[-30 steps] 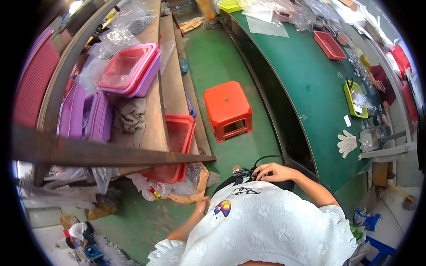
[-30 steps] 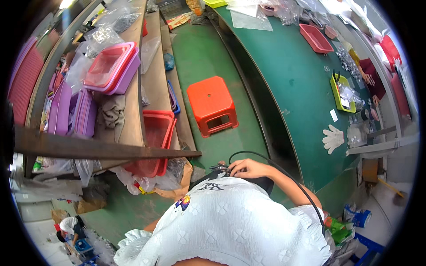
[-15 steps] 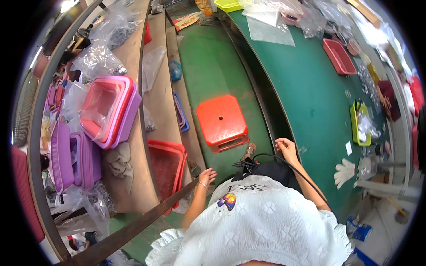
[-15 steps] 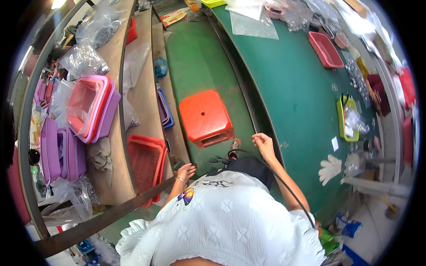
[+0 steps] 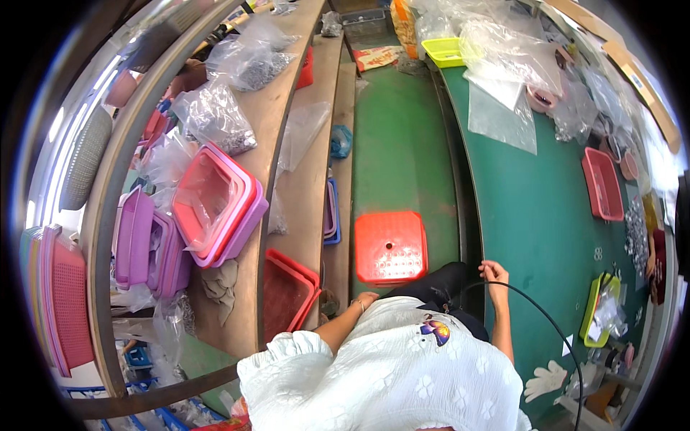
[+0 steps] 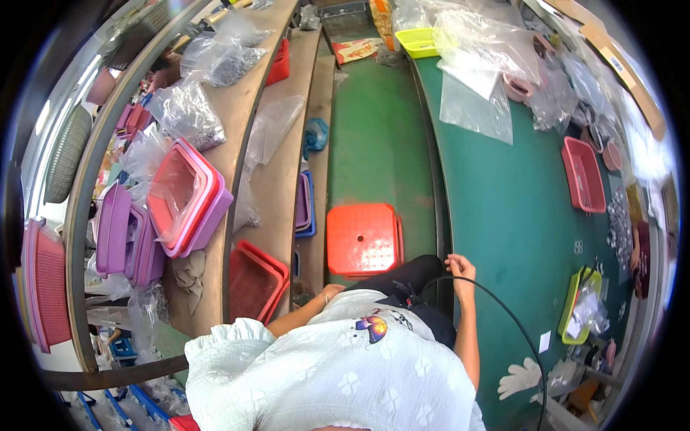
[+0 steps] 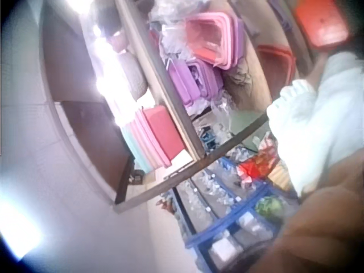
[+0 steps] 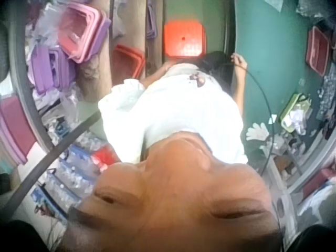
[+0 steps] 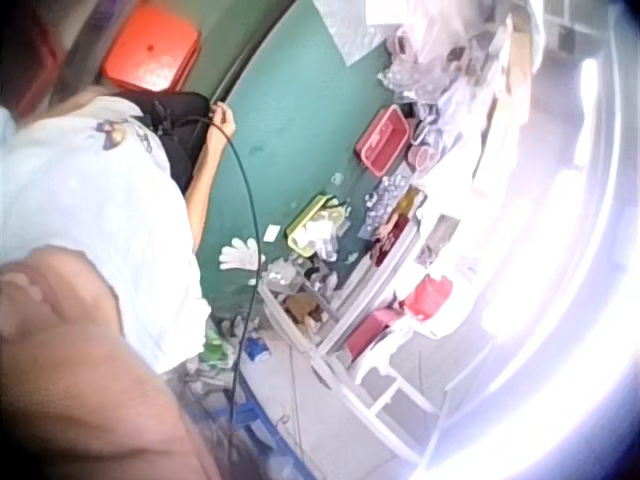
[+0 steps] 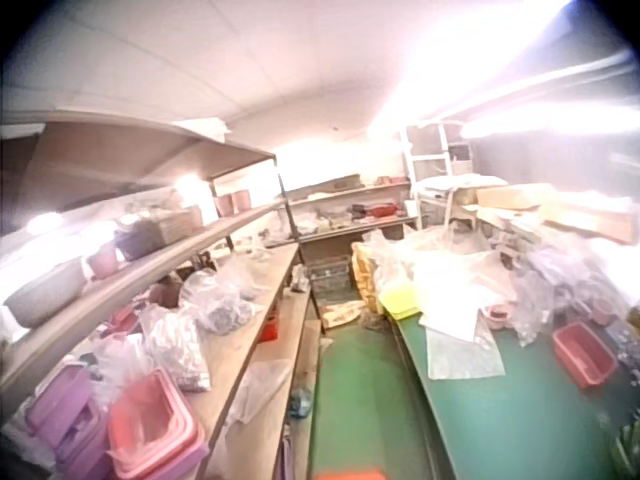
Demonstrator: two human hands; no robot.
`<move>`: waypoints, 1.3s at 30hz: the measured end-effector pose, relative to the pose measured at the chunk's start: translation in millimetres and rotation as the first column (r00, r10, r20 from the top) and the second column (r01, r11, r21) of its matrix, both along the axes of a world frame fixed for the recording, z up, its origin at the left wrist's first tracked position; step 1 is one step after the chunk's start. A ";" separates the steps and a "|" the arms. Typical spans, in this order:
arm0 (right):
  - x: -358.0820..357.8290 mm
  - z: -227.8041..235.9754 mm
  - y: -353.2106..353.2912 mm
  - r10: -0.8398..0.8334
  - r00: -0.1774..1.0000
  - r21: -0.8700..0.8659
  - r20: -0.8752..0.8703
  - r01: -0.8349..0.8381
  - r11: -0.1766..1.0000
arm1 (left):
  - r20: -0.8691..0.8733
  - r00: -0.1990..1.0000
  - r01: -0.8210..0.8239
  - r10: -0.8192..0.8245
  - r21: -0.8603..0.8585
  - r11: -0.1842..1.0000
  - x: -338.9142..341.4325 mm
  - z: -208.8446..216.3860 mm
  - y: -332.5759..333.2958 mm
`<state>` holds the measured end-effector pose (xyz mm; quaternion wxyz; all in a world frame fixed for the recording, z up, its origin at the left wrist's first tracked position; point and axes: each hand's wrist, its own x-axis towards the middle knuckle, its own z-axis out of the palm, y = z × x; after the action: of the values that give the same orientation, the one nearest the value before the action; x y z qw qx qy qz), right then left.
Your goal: The person writes on a small plastic bag with a black marker, then walks to a shelf to retrieve a bag of metal rings. They pour the rings onto a green table and begin sorting them by hand, placing some into a pink plastic bin. Another person is visible in the background working at a separate table.
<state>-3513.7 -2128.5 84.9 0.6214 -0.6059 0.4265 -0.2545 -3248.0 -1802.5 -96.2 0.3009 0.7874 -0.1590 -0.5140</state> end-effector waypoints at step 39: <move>701.3 -1.0 -361.0 0.939 0.090 0.241 -0.331 -0.955 0.176 | -0.338 0.941 -0.187 -0.011 -0.547 0.816 536.5 180.4 -459.7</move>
<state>-2812.4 -2489.5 84.0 0.5219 -0.7852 0.0509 0.3295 -2711.5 -2262.2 84.2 0.5686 0.5716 -0.2165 -0.5506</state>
